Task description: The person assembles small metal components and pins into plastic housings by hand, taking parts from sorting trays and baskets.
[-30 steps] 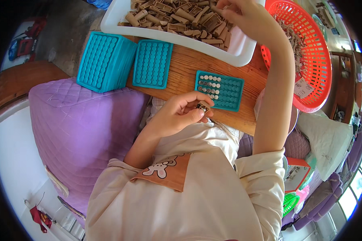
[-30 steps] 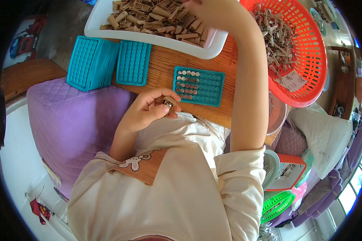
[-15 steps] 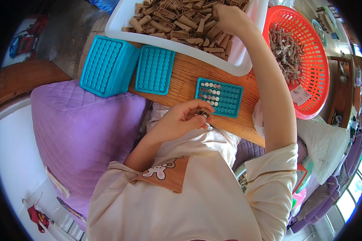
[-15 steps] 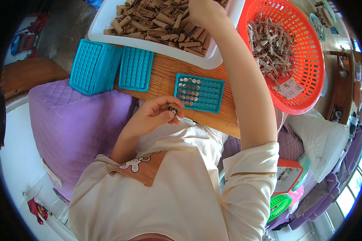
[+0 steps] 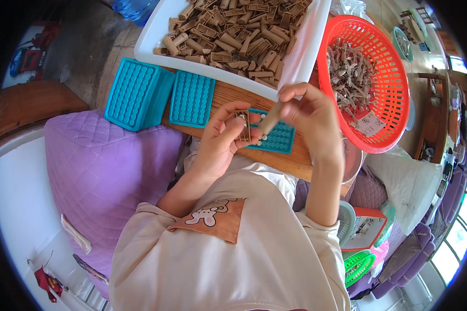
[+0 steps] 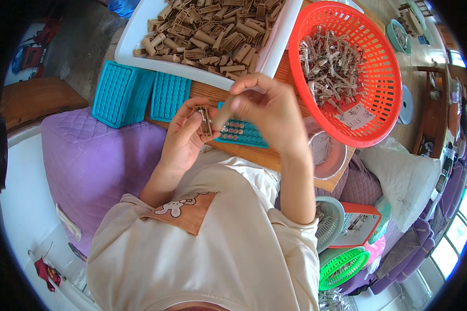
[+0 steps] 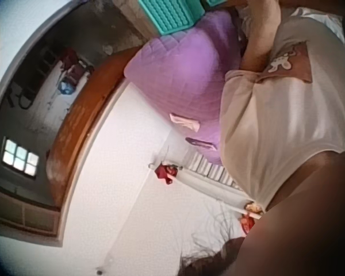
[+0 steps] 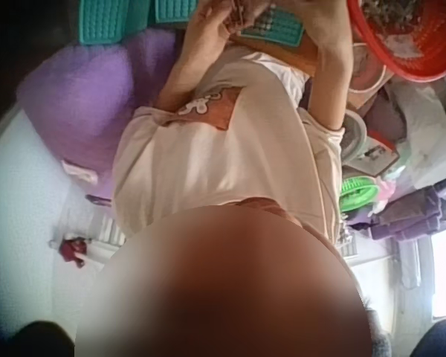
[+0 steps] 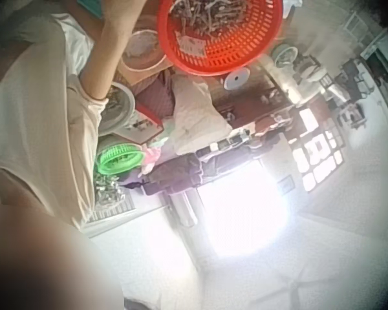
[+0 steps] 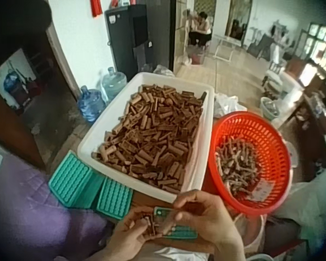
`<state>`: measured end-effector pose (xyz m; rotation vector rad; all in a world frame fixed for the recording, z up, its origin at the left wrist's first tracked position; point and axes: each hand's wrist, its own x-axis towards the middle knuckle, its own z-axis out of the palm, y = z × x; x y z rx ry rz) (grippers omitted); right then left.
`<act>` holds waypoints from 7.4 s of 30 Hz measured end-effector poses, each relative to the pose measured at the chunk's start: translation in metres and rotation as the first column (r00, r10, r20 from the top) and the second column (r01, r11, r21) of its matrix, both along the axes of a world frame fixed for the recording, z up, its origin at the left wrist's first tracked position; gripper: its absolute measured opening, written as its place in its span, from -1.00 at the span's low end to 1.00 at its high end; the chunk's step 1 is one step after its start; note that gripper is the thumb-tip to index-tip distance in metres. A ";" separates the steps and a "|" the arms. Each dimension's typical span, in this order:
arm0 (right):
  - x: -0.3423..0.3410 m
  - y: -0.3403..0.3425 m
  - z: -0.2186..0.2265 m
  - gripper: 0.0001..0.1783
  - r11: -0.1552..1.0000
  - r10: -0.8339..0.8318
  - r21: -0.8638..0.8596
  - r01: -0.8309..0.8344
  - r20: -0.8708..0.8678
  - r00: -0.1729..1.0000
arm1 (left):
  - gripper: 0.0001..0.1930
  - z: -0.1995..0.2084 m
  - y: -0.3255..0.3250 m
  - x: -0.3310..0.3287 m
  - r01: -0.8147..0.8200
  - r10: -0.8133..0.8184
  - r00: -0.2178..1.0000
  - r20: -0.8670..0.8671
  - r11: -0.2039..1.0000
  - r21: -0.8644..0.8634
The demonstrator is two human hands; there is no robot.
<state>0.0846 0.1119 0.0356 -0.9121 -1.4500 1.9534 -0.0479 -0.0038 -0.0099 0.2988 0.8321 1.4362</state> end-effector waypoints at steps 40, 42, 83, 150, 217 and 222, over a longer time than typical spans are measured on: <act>0.050 -0.030 0.010 -0.66 0.908 -0.415 0.004 0.418 -0.111 0.903 | -0.64 0.038 0.068 0.058 -0.139 0.187 0.973 -0.136 0.942 0.304; 0.044 -0.031 0.010 -0.68 0.895 -0.440 0.035 0.444 -0.089 0.894 | -0.64 0.037 0.067 0.058 -0.099 0.152 0.979 -0.135 0.936 0.336; 0.103 -0.043 -0.003 -0.68 0.940 -0.273 0.327 0.098 0.549 0.790 | -0.55 0.023 0.055 0.032 0.032 -0.010 0.986 -0.164 0.991 0.129; 0.063 -0.025 -0.012 -0.96 0.953 -0.287 -0.061 0.296 0.126 0.950 | -0.69 0.019 0.051 0.053 0.506 -0.487 0.862 0.141 0.845 -0.173; 0.135 -0.057 0.024 -0.73 0.982 0.094 0.111 -0.155 0.429 0.898 | -0.43 0.030 0.055 0.052 0.694 -0.223 0.494 -0.840 0.683 0.227; 0.216 -0.104 0.041 -0.66 0.871 0.325 -0.151 -0.467 0.891 0.317 | -0.71 0.050 0.080 0.004 0.727 -0.469 0.376 -0.799 0.684 -0.060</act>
